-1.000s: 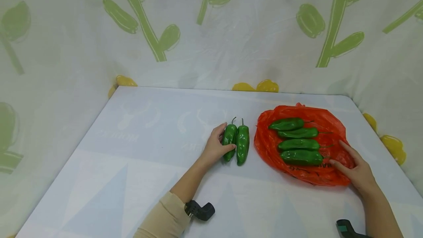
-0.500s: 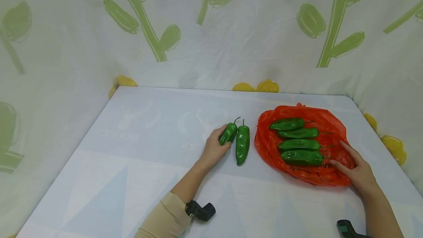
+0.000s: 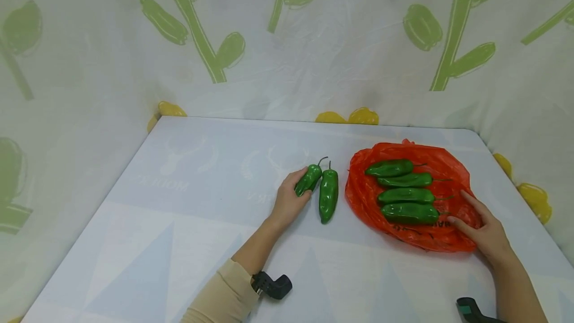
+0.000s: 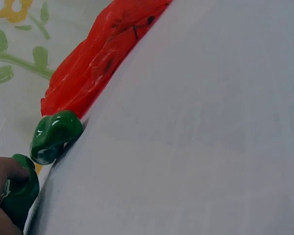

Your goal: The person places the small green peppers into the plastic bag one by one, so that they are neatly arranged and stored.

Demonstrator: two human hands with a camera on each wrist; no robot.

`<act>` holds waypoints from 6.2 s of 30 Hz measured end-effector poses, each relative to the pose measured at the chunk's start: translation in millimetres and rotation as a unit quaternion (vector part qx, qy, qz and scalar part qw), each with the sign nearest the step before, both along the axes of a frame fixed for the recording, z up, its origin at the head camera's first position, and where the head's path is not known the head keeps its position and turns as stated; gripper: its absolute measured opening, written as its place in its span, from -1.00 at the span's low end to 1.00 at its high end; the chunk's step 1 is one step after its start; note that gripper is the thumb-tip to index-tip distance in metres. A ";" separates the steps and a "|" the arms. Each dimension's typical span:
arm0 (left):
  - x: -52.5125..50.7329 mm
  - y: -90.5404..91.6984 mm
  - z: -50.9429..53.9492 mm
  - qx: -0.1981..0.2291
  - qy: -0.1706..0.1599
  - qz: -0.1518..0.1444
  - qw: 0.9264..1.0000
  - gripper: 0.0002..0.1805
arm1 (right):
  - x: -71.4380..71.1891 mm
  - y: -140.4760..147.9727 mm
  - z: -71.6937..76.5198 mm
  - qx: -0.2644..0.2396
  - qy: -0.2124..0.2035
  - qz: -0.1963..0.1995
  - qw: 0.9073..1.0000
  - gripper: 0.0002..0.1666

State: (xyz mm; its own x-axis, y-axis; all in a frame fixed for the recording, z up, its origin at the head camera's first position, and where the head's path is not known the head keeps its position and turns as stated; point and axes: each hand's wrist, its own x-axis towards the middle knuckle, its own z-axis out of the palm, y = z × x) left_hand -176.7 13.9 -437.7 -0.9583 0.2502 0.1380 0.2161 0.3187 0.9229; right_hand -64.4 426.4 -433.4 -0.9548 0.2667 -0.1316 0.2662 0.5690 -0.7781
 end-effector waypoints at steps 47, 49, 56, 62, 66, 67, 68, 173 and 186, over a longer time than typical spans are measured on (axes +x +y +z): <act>-20.8 71.2 50.1 0.000 -0.021 -0.102 0.995 -0.41 | 1.0 0.8 0.5 0.004 0.010 0.008 1.000 -0.07; -21.2 76.0 51.4 -0.009 -0.011 -0.114 0.993 -0.42 | 0.6 1.3 0.3 0.002 0.006 0.008 1.000 -0.07; -21.2 91.4 53.0 -0.064 0.040 -0.143 0.987 -0.41 | -0.1 1.7 -0.1 -0.003 0.000 0.007 1.000 -0.07; -20.8 107.2 52.6 -0.082 0.066 -0.161 0.981 -0.42 | 0.7 1.3 -0.4 0.005 0.006 0.002 1.000 -0.07; -20.2 119.0 52.7 -0.084 0.086 -0.164 0.979 -0.43 | 1.0 0.3 0.4 0.007 0.009 0.000 1.000 -0.07; -20.0 121.8 52.4 -0.084 0.094 -0.165 0.978 -0.43 | 0.7 0.2 0.5 0.007 0.008 -0.001 1.000 -0.07; -19.7 124.6 52.2 -0.084 0.100 -0.167 0.977 -0.43 | 0.6 0.2 0.7 0.007 0.007 -0.001 1.000 -0.07; 17.1 59.3 67.8 0.028 0.038 -0.100 0.994 -0.05 | 1.8 0.0 -0.5 0.002 0.020 0.008 1.000 -0.08; 19.4 43.6 46.7 0.050 0.017 -0.020 0.998 -0.05 | 2.2 -0.8 -1.2 -0.009 0.025 0.006 1.000 -0.09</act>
